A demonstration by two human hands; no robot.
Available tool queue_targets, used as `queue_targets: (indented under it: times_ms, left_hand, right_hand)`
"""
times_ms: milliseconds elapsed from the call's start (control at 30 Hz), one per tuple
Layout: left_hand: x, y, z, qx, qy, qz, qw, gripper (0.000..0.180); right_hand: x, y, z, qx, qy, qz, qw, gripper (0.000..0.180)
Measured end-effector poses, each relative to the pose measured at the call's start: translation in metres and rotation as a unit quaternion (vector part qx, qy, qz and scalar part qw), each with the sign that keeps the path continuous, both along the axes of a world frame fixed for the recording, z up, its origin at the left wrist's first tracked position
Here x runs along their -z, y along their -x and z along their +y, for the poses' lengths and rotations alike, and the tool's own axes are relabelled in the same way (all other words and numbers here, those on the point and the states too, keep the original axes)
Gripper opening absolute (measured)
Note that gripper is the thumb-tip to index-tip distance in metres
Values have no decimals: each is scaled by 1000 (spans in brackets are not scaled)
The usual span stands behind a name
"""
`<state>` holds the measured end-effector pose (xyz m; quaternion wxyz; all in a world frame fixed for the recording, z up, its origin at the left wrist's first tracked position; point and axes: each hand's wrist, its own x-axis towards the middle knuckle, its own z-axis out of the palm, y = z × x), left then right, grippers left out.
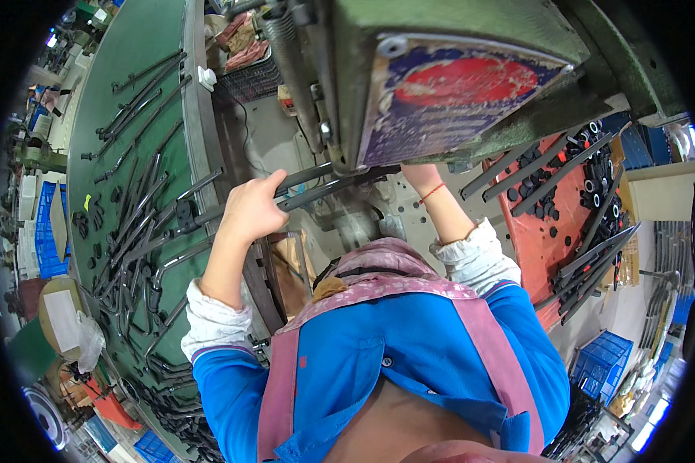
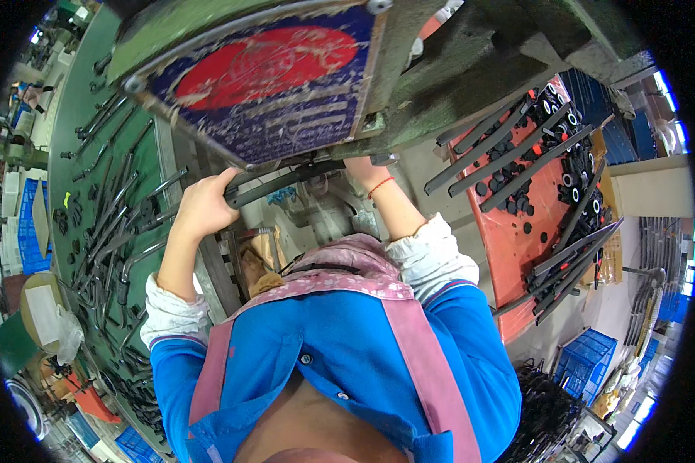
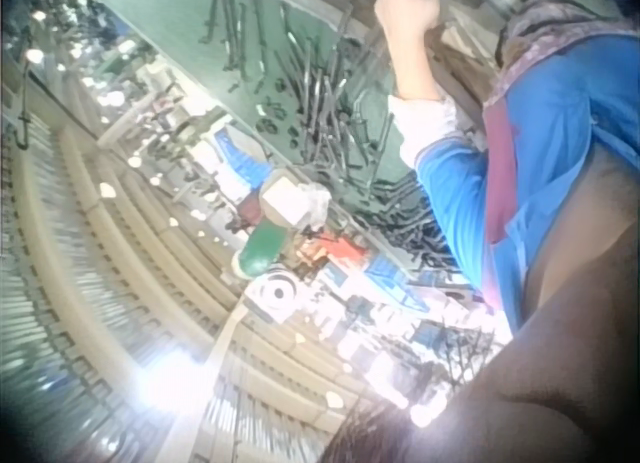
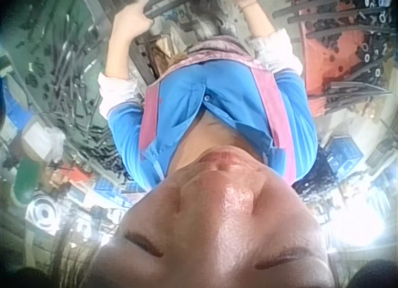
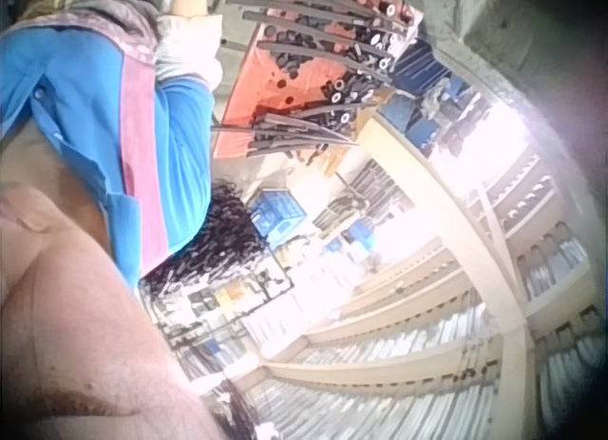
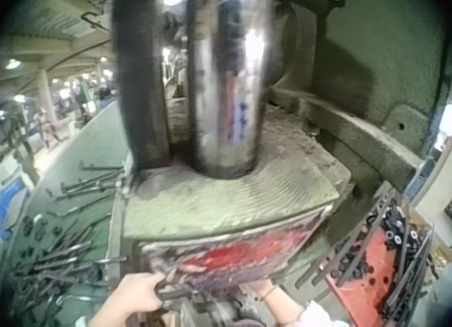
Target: The person assembles metal rods with black plastic components on a workbench. They pick up rods and plastic pieces, fit them together by hand, and place the assembled units on a red tray. The process repeats with multiple identical parts.
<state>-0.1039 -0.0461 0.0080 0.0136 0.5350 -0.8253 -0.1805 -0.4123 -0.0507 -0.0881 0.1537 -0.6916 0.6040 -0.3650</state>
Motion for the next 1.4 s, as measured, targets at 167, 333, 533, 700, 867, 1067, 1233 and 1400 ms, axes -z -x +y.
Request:
queue_targets:
  times_ms: [167,333,533,700,867,1067,1233,1400]
  left_hand:
    - [12,-4,0,5,26,-16,1000,57]
    - [23,-42,26,-27,137,-39,989,69]
    - [35,-71,33,-28,151,-16,988,54]
    - [39,-75,34,-34,184,19,982,55]
    - [39,-73,38,-43,167,18,985,53]
    - [38,-73,38,-46,168,15,985,55]
    - [21,-73,41,-45,180,22,982,55]
    - [-5,-65,75,-46,197,33,979,58]
  right_hand:
    - [27,6,-10,-38,131,-45,990,42]
    - [52,30,-20,-4,107,111,988,45]
    - [73,64,-23,4,-1,345,939,49]
    - [67,53,-20,-9,114,269,956,53]
    - [70,50,-22,25,106,222,969,51]
    - [74,51,-23,21,69,43,996,39]
    - [40,42,-22,75,34,-49,995,42]
    - [7,66,0,1,79,54,995,38]
